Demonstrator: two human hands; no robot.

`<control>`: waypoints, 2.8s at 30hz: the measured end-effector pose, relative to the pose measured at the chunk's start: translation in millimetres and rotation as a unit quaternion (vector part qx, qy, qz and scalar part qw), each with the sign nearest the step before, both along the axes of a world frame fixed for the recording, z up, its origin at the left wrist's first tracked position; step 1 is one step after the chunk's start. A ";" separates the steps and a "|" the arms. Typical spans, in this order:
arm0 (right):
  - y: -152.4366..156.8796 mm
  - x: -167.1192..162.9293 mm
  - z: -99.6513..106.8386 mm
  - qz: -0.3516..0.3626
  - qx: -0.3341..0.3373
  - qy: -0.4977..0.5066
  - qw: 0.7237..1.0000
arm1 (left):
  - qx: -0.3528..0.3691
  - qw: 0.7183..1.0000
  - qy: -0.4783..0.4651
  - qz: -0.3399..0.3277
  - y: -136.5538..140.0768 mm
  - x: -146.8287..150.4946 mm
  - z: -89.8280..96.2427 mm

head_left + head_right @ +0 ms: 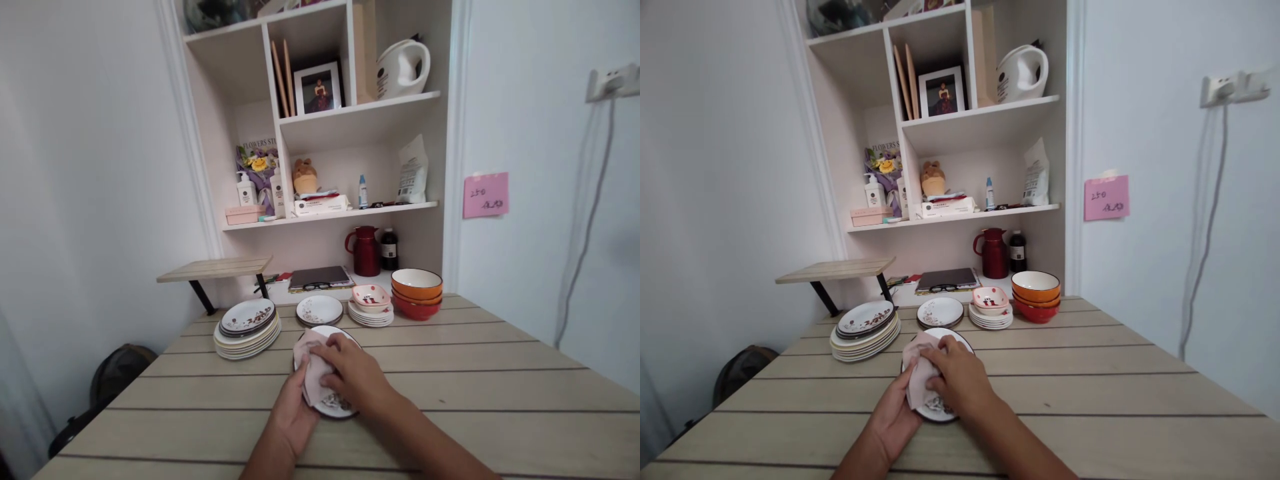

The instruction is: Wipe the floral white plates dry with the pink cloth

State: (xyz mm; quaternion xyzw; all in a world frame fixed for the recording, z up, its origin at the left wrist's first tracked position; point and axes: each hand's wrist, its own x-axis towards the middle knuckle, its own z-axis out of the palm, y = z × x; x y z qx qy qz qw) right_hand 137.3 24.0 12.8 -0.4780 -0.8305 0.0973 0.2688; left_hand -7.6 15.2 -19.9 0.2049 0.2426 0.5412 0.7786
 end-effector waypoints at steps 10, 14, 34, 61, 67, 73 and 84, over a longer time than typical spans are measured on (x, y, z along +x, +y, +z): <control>5.8 33.0 14.0 -0.055 -0.071 -0.131 0.987 | 0.009 1.000 -0.018 -0.022 4.9 1.2 -4.7; -0.1 21.9 8.4 -0.020 -0.080 -0.079 0.993 | -0.001 1.000 -0.005 -0.020 5.5 1.6 -3.0; 1.8 15.7 7.8 0.082 -0.088 -0.056 0.991 | -0.031 0.999 0.017 0.006 4.7 2.6 1.8; 19.2 2.5 -2.0 -0.048 -0.074 -0.043 0.995 | -0.029 0.999 -0.002 0.014 7.6 5.6 -4.0; 16.9 27.7 8.5 -0.031 -0.089 -0.098 0.991 | -0.038 0.999 0.009 -0.005 6.7 4.4 -5.9; 2.9 24.9 8.6 0.097 -0.102 -0.048 0.989 | -0.028 1.000 0.015 -0.002 4.6 4.5 -3.4; 17.1 19.4 5.9 -0.055 -0.080 -0.092 0.991 | -0.022 0.999 -0.015 -0.018 7.4 4.4 -5.6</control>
